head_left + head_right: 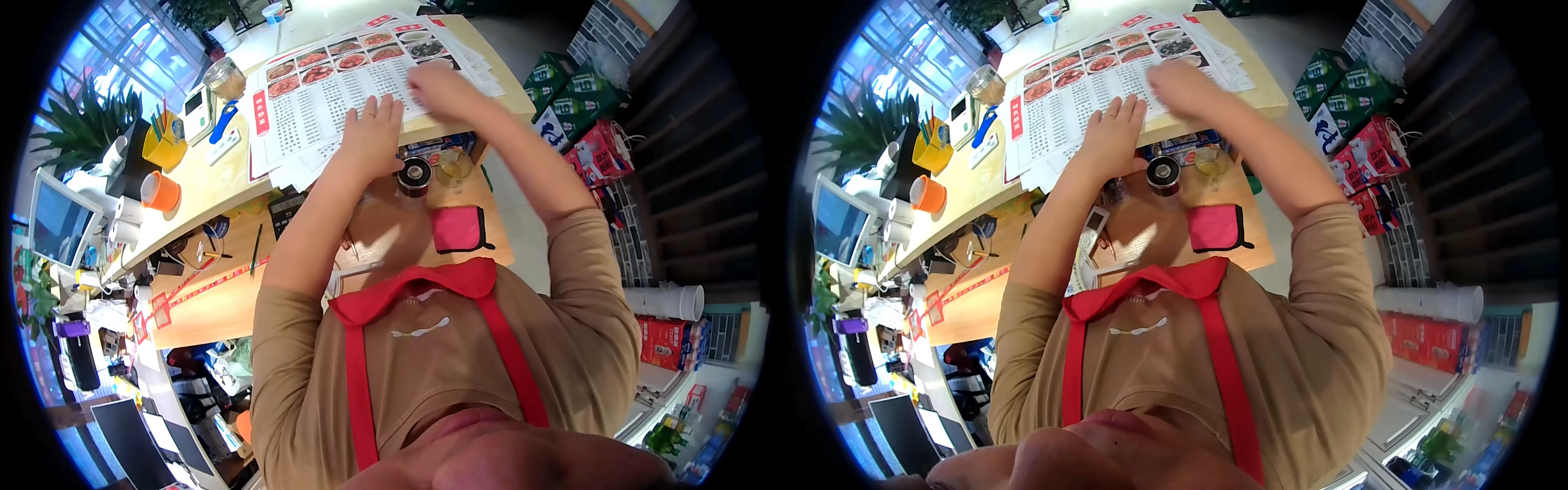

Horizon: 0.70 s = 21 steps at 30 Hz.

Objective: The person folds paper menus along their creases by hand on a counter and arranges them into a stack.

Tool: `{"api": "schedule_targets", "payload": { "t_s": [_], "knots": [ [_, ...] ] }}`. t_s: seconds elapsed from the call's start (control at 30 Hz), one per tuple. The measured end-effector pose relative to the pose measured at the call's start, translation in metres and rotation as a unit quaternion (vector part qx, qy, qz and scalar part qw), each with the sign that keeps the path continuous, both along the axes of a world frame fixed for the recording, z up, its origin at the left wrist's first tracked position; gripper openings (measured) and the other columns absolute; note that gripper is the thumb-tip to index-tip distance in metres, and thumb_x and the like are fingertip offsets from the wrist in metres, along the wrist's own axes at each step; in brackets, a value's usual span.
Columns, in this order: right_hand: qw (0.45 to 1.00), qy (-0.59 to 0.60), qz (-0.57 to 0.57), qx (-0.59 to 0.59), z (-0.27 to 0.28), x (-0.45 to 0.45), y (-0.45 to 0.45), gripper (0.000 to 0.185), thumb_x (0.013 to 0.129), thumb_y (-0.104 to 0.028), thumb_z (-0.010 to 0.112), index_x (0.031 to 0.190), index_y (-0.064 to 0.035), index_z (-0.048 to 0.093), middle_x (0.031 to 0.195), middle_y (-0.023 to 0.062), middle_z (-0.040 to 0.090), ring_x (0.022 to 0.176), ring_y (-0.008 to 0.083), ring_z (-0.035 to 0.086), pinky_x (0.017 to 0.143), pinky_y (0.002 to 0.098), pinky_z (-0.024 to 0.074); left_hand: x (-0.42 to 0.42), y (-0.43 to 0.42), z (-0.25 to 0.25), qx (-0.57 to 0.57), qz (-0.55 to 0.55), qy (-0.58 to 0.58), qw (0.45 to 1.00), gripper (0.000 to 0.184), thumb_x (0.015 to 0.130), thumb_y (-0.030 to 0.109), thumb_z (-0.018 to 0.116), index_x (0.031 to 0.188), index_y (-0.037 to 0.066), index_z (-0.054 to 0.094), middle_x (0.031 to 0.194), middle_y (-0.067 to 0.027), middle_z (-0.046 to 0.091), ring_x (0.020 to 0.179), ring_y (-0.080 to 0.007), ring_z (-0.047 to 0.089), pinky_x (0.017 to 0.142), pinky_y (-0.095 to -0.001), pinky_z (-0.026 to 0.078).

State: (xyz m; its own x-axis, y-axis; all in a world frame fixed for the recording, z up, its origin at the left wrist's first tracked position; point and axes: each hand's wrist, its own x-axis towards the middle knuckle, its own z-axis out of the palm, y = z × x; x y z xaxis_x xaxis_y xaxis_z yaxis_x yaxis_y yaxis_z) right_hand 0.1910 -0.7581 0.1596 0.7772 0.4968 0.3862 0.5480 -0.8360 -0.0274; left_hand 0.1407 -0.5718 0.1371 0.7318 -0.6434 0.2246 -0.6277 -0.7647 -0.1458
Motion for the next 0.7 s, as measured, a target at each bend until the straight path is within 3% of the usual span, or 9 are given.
{"api": "schedule_targets", "payload": {
  "t_s": [0.07, 0.3, 0.33, 0.43, 0.6, 0.7],
  "knots": [
    [0.998, -0.041, 0.012, 0.048, -0.024, -0.01, 0.01, 0.012, 0.078, -0.012, 0.055, 0.083, -0.0012, 0.056, 0.08, 0.0185, 0.06, 0.082, 0.0361, 0.057, 0.074, 0.0435, 0.0451, 0.001, 0.0, -0.002, -0.004, -0.007, -0.002, 1.0, 0.098, 0.057, 0.032, 0.08, 0.135, 0.003, 0.029, 0.14, -0.0167, 0.034, 0.129, -0.0344, 0.034, 0.1, -0.0491, 0.033],
    [0.998, -0.028, -0.062, 0.005, -0.017, 0.006, -0.032, 0.009, 0.077, -0.007, 0.055, 0.082, 0.0003, 0.056, 0.083, 0.0195, 0.06, 0.084, 0.0366, 0.057, 0.074, 0.0441, 0.0455, 0.0, 0.002, 0.001, -0.006, -0.002, 0.004, 1.0, 0.099, 0.056, 0.032, 0.081, 0.135, 0.003, 0.029, 0.14, -0.0162, 0.034, 0.129, -0.0339, 0.034, 0.1, -0.0485, 0.033],
    [0.998, -0.018, -0.053, -0.036, -0.014, 0.006, -0.021, 0.008, 0.077, -0.006, 0.054, 0.083, -0.001, 0.057, 0.083, 0.019, 0.059, 0.084, 0.0361, 0.057, 0.074, 0.0443, 0.0452, 0.001, 0.001, 0.002, -0.004, -0.001, 0.003, 1.0, 0.099, 0.056, 0.031, 0.081, 0.135, 0.003, 0.029, 0.14, -0.0162, 0.034, 0.129, -0.0339, 0.034, 0.1, -0.0484, 0.033],
    [0.997, -0.032, 0.034, 0.067, -0.024, -0.014, 0.011, 0.008, 0.08, -0.009, 0.054, 0.082, -0.0016, 0.057, 0.079, 0.0185, 0.058, 0.083, 0.0352, 0.057, 0.075, 0.0429, 0.0446, 0.002, 0.0, 0.002, -0.001, -0.006, 0.003, 1.0, 0.099, 0.056, 0.031, 0.081, 0.135, 0.003, 0.029, 0.14, -0.0159, 0.034, 0.128, -0.0339, 0.034, 0.1, -0.0482, 0.034],
    [0.997, -0.01, -0.081, -0.006, -0.016, 0.009, -0.035, 0.013, 0.079, -0.012, 0.055, 0.083, 0.0002, 0.057, 0.085, 0.0209, 0.061, 0.084, 0.0357, 0.057, 0.074, 0.0444, 0.0458, 0.002, 0.004, 0.001, -0.01, -0.012, 0.015, 1.0, 0.101, 0.055, 0.032, 0.081, 0.136, 0.004, 0.029, 0.141, -0.0156, 0.033, 0.129, -0.0337, 0.033, 0.1, -0.0482, 0.033],
    [0.992, 0.013, -0.103, 0.074, -0.012, 0.005, -0.024, 0.013, 0.078, -0.011, 0.055, 0.082, 0.001, 0.057, 0.084, 0.0214, 0.06, 0.084, 0.0368, 0.058, 0.073, 0.0445, 0.0461, 0.002, 0.002, 0.003, -0.002, -0.001, 0.02, 1.0, 0.102, 0.054, 0.032, 0.082, 0.136, 0.004, 0.029, 0.141, -0.0154, 0.033, 0.129, -0.0338, 0.034, 0.1, -0.0482, 0.034]
  ]
}}
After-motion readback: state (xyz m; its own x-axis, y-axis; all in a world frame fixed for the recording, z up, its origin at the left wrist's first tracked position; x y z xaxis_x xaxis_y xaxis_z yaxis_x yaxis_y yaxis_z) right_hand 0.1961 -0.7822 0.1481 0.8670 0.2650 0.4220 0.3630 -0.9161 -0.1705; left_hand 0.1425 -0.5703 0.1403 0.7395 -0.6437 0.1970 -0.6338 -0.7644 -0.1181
